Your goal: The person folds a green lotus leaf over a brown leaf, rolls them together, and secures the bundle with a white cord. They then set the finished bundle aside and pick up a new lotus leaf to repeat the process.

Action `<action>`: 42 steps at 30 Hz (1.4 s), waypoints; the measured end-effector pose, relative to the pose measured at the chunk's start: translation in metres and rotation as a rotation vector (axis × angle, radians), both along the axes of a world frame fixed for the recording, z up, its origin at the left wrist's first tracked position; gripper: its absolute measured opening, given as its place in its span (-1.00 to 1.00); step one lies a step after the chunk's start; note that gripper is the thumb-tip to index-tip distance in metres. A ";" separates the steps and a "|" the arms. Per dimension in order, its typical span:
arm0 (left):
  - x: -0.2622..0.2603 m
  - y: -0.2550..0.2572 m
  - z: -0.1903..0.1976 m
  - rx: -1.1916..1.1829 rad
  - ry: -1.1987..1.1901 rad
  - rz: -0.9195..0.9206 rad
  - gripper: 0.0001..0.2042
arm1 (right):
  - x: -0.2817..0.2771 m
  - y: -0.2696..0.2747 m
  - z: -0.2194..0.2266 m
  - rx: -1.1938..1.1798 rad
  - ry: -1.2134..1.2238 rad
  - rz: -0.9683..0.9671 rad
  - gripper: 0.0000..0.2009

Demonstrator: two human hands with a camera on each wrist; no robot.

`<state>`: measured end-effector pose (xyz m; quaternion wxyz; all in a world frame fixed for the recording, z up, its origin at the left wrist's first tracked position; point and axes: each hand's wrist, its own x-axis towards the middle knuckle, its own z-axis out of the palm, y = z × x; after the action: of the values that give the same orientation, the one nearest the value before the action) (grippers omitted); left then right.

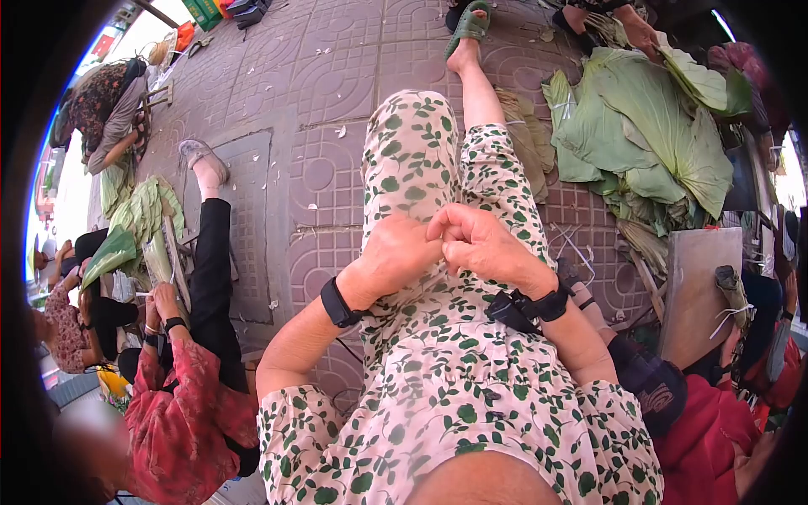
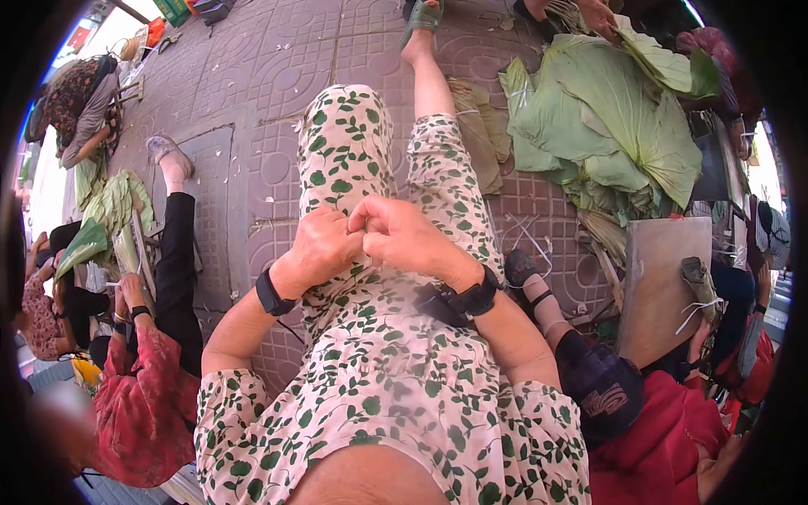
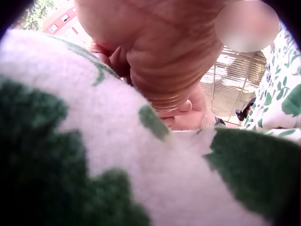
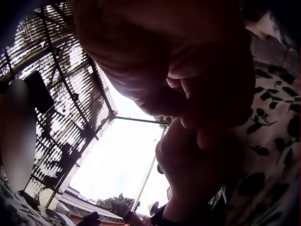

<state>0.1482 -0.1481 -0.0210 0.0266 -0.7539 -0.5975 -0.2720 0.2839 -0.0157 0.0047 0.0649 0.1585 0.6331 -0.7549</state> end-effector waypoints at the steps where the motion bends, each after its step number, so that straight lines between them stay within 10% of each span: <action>1: 0.000 0.001 0.002 0.018 -0.030 0.009 -0.87 | 0.001 -0.001 -0.002 -0.085 0.035 -0.036 -0.77; 9: -0.004 0.015 0.010 0.061 -0.104 0.037 -0.78 | 0.020 0.006 0.003 -0.136 0.152 -0.304 -0.72; 16: -0.013 0.057 0.030 0.070 -0.077 -0.026 -0.79 | 0.045 0.004 0.008 0.525 0.389 -0.326 -0.49; 42: -0.018 0.118 0.006 -0.210 -0.189 -0.049 -0.86 | 0.036 0.031 -0.013 0.600 0.173 -0.344 -0.40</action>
<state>0.1298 -0.0303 -0.0152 -0.1155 -0.7379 -0.6038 -0.2786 0.3199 0.0157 -0.0078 -0.1666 0.2103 0.7937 -0.5460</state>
